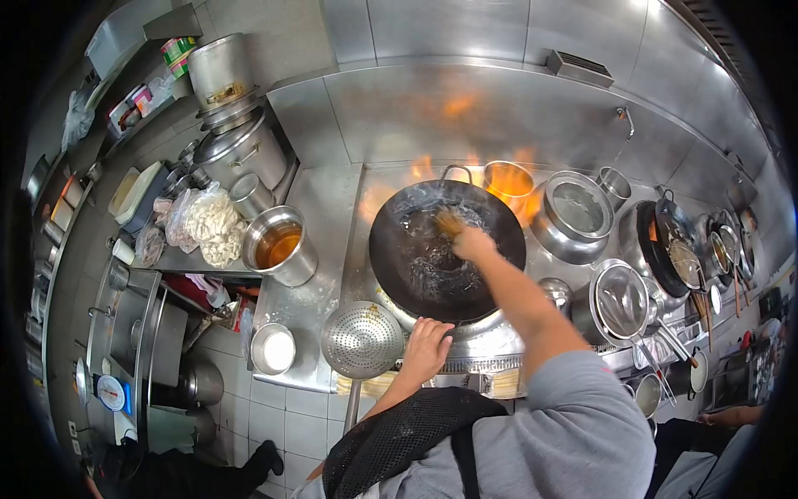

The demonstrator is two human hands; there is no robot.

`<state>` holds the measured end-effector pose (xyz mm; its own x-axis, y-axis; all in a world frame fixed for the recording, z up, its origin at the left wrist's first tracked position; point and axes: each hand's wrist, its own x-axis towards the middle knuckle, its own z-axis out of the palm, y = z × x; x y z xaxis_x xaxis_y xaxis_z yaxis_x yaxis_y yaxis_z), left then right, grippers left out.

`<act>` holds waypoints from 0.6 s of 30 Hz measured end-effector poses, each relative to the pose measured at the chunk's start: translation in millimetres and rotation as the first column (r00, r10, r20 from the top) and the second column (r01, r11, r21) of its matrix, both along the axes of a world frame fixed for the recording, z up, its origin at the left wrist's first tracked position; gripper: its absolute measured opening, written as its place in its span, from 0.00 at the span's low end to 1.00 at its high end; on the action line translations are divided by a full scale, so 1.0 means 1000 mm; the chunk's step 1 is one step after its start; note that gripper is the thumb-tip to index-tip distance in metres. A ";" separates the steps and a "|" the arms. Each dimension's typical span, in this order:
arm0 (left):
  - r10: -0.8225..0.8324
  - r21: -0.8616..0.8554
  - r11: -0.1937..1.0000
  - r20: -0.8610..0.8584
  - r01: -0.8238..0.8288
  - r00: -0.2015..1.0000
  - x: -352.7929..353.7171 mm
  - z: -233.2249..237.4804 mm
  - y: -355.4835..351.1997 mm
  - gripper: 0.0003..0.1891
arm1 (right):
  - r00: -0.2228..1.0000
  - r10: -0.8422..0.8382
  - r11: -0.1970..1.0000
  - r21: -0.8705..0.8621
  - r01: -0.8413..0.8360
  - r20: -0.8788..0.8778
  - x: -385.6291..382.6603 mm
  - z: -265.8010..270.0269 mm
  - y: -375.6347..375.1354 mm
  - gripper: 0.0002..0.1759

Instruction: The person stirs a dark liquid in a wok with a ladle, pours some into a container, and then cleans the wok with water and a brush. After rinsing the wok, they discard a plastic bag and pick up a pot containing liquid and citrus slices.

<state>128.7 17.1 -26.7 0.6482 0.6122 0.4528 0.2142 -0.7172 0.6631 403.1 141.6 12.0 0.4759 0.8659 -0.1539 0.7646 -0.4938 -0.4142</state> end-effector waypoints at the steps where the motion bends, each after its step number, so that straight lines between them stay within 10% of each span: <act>1: -0.008 0.000 1.000 0.003 0.008 1.000 0.001 0.000 0.000 0.15 | 0.992 0.128 0.991 -0.049 -0.128 0.007 -0.018 -0.009 0.010 0.17; 6: -0.031 0.043 0.999 -0.033 0.033 0.999 -0.001 0.000 0.000 0.17 | 0.955 0.259 0.955 0.107 -0.276 0.147 -0.084 -0.038 -0.063 0.24; 13: -0.027 0.005 1.000 -0.009 0.027 1.000 -0.004 0.003 0.001 0.17 | 0.838 0.412 0.839 -0.506 -0.197 0.357 0.047 0.021 -0.135 0.28; 18: 0.007 0.014 1.000 -0.011 -0.007 1.000 0.000 0.003 -0.002 0.15 | 0.934 0.182 0.981 -0.118 -0.152 0.308 0.026 0.015 -0.028 0.14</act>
<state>128.9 15.4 -24.0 0.6493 0.6100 0.4542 0.2265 -0.7252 0.6502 428.9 113.6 26.9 0.3628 0.9264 -0.1011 0.9231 -0.3721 -0.0974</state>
